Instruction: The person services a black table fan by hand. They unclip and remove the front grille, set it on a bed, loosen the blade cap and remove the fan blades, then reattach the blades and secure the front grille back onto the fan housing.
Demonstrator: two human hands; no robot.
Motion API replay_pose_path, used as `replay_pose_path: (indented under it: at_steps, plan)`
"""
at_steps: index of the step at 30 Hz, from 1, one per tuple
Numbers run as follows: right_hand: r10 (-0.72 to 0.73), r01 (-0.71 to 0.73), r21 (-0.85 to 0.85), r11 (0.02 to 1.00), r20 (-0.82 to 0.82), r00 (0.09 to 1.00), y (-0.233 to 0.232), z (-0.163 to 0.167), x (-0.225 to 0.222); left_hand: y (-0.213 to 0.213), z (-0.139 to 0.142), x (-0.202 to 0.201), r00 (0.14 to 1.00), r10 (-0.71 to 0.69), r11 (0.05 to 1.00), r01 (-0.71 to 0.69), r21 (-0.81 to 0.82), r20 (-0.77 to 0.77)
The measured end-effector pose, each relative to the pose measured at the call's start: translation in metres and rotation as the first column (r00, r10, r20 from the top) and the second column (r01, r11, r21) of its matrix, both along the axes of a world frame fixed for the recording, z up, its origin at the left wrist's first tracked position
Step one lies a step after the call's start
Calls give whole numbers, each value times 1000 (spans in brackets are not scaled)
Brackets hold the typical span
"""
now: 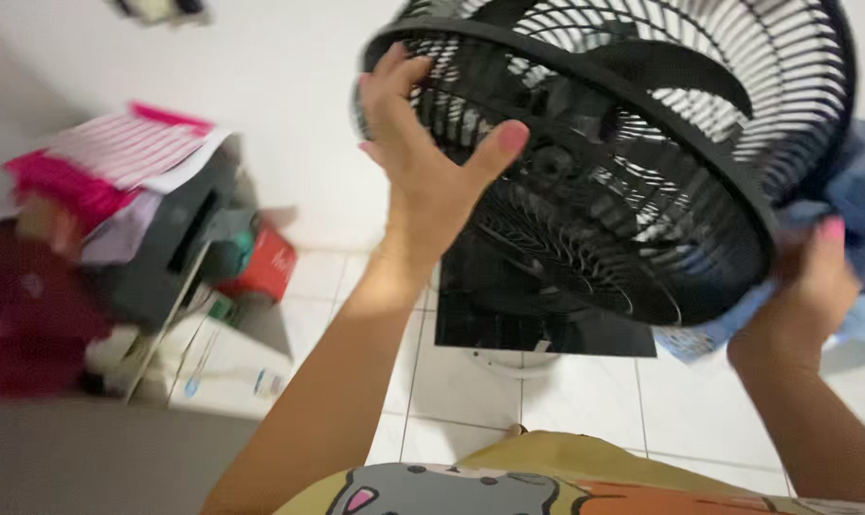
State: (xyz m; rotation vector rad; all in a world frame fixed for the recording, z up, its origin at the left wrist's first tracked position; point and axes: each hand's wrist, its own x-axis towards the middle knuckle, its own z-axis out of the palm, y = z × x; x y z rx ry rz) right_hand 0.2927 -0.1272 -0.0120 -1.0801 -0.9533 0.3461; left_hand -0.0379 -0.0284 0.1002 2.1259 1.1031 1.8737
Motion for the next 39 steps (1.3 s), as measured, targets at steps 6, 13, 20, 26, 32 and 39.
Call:
replay_pose_path:
  at_steps: [6, 13, 20, 26, 32, 39]
  plan:
    - [-214, 250, -9, 968, 493, 843, -2, 103, -78, 22, -17, 3, 999, -20, 995, 23, 94, -32]
    - [-229, 331, -117, 936, 510, 829, 2, 167, -69, 143, -154, -88, 931, -62, 887, 217, -408, 360]
    - [-78, 147, -151, 978, 392, 917, 9, 162, -28, 213, -304, -33, 902, -134, 48, 420, -906, 411]
    - [-127, 212, -238, 948, 327, 936, -5, 155, -28, 224, -345, -19, 705, -568, -17, 506, -862, 425]
    - [-134, 201, -205, 958, 301, 944, -7, 156, -32, 213, -319, -7, 649, -327, -173, 674, -718, 687]
    - [-129, 197, -198, 960, 310, 942, 3, 158, -25, 231, -318, -23, 686, -638, 114, 533, -838, 350]
